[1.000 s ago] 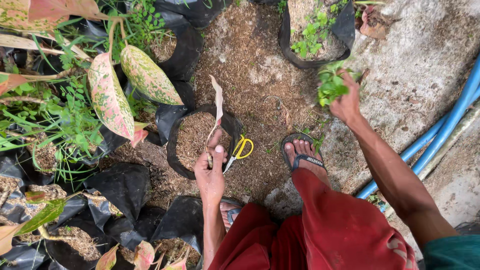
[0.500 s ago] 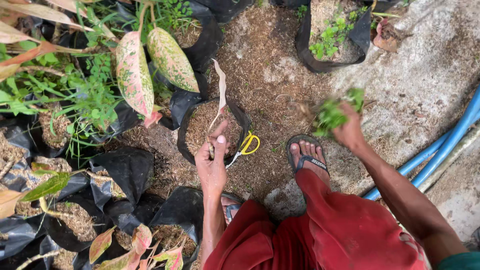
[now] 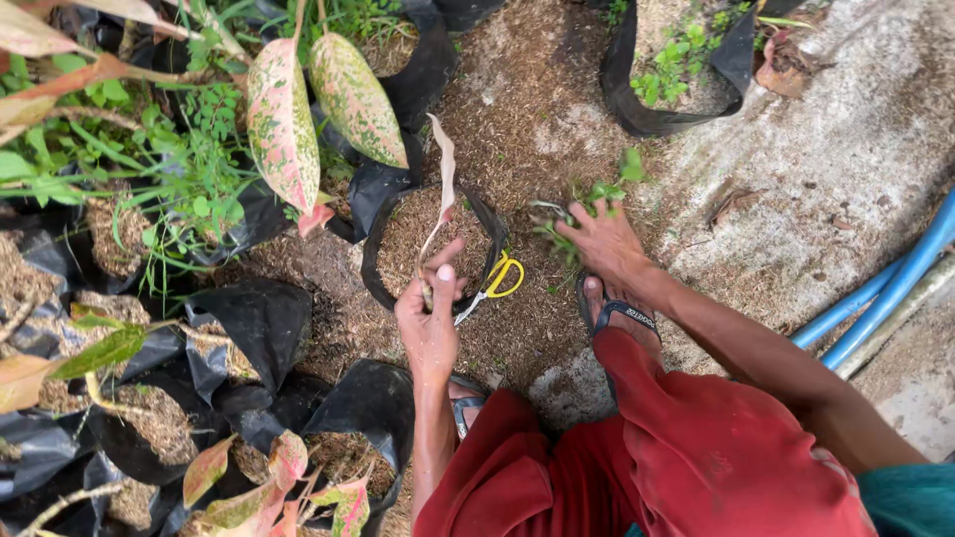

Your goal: The person removes weeds from several potted plants in black plastic bags using hands and yellow-handled scissors. They pull out grass and small weeds, trim some leaves, and place the removed material on the ground.

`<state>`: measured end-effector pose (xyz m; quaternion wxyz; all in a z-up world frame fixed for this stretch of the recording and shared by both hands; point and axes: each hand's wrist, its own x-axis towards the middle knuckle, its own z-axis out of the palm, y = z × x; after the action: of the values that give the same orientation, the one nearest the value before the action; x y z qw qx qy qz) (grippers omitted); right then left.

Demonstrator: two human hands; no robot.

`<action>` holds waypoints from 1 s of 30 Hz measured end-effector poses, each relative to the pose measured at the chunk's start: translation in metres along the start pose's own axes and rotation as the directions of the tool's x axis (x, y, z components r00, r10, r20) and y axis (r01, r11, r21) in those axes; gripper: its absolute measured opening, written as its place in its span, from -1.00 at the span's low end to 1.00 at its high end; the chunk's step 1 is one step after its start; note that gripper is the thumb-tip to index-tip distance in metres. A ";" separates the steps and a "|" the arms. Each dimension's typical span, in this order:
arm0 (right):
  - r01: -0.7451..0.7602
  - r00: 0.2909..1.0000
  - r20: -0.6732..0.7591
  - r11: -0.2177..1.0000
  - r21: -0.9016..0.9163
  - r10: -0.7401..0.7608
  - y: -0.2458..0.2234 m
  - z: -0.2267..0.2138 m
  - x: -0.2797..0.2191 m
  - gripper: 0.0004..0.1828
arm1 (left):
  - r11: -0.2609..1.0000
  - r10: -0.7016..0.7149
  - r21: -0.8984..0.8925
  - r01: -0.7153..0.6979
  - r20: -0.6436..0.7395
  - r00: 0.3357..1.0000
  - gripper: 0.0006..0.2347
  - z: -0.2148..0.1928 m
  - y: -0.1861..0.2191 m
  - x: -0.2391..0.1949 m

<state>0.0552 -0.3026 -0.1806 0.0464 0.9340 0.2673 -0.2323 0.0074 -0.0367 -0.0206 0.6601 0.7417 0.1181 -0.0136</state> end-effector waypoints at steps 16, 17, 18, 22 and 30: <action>-0.749 0.605 -0.122 0.614 0.248 0.787 0.208 0.043 -0.144 -0.22 | 0.940 0.337 0.149 -0.306 -0.291 0.895 -0.57 -0.018 0.048 0.011; -0.751 0.619 -0.070 0.616 0.239 0.782 0.202 0.032 -0.142 -0.12 | 0.904 0.393 0.282 -0.320 -0.258 0.882 -0.54 -0.018 0.054 0.012; -0.731 0.644 -0.063 0.638 0.241 0.762 0.195 0.022 -0.133 -0.02 | 0.909 0.368 0.304 -0.286 -0.261 0.893 -0.53 -0.019 0.059 0.013; -0.551 0.830 0.121 0.766 0.331 0.544 0.153 -0.016 -0.094 -0.39 | 0.951 0.257 0.236 -0.202 -0.234 0.938 -0.56 -0.022 0.067 0.015; 0.192 0.913 -0.377 0.652 0.734 0.155 0.037 -0.145 -0.072 -0.78 | 0.984 0.164 0.101 -0.145 -0.228 0.960 -0.78 -0.030 0.052 0.022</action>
<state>0.0795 -0.3383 -0.0203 -0.4066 0.8912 0.1589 -0.1233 0.0342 -0.0091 0.0299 0.6089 0.7720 0.1365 0.1210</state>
